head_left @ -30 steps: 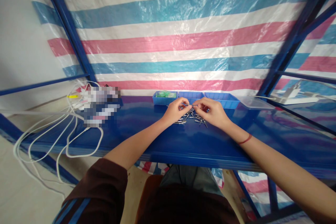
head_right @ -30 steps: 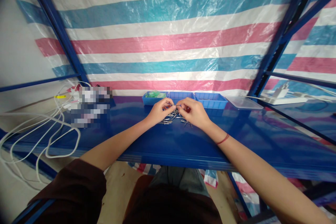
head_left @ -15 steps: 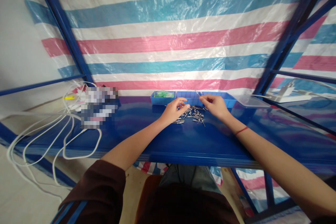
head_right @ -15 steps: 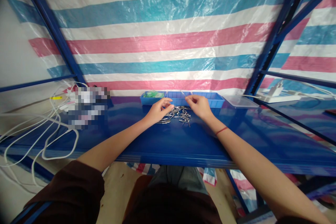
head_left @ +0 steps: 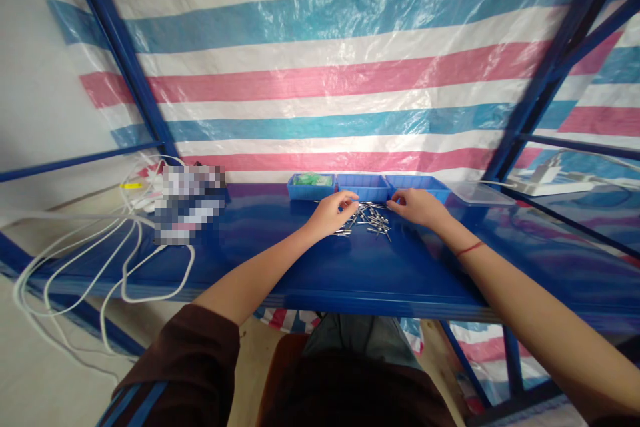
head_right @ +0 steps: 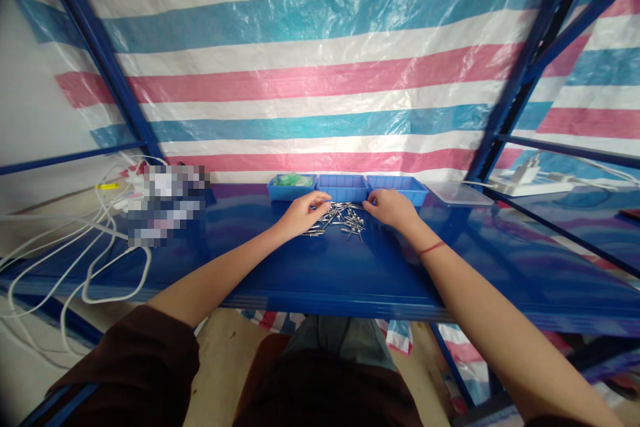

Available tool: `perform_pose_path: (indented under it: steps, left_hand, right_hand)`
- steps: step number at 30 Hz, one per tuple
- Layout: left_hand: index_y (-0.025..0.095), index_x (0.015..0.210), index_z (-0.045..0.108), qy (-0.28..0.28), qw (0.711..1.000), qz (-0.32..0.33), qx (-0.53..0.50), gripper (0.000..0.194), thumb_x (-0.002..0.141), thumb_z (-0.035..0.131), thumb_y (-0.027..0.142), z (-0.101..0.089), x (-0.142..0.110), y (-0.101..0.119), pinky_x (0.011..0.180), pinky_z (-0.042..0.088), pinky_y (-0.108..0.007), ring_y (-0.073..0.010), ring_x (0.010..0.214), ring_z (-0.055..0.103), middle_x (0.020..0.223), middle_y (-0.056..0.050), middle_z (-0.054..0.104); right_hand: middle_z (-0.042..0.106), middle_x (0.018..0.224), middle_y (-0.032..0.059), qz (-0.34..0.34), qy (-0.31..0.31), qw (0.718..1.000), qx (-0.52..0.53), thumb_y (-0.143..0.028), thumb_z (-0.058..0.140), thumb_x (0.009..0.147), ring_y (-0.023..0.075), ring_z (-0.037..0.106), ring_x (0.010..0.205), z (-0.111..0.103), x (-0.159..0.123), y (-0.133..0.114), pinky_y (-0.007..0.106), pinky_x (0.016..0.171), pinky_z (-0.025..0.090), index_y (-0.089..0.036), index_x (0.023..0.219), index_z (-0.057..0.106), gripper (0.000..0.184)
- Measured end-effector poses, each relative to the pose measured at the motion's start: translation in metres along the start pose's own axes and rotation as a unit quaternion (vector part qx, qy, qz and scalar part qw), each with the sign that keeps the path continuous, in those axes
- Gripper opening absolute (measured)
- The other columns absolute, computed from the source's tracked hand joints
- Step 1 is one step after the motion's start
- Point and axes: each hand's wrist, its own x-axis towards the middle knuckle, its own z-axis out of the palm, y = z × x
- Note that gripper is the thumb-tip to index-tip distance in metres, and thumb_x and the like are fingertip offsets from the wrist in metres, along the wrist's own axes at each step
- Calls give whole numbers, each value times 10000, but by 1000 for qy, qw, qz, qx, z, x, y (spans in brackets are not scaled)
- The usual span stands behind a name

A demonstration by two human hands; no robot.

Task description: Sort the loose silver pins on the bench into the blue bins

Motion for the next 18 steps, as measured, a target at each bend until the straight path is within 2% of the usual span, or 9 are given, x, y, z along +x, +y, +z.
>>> perform_pose_path:
  steps: [4,6,9,14,18]
  left_hand:
    - [182,987,600,-10,1000,-4,2,236,822,512,326,-1,0,2,777,470,-284,-139,772,596,850,-29,649]
    - [183,982,604,-16,1000,-5,2,229,820,513,317,-1,0,2,781,473,-288,-142,780,598,861,-31,654]
    - [180,973,610,-26,1000,-4,2,220,822,509,303,-2,-1,3,786,475,-288,-143,789,605,886,-35,662]
    - [163,960,620,-31,999,10,6,220,823,498,286,-1,-1,3,781,475,-273,-140,794,612,904,-45,668]
    - [162,938,628,-38,999,20,3,205,823,495,268,-1,0,2,777,477,-274,-143,808,614,928,-46,672]
  right_hand:
    - [660,952,171,67,-46,993,-87,-346,471,787,297,622,861,4,-7,-6,340,671,435,-126,961,651,333]
    - [651,970,194,80,-57,990,-106,-270,464,785,309,622,879,5,-9,-6,351,685,441,-103,978,647,314]
    - [648,980,199,77,-62,989,-108,-208,449,782,305,622,891,3,-9,-6,361,702,447,-107,992,646,305]
    - [649,975,186,54,-61,992,-99,-256,460,785,307,622,886,-2,-9,-8,366,705,449,-120,934,652,279]
    - [648,983,186,52,-64,991,-108,-256,445,787,317,620,889,1,-10,-11,361,679,453,-123,945,648,289]
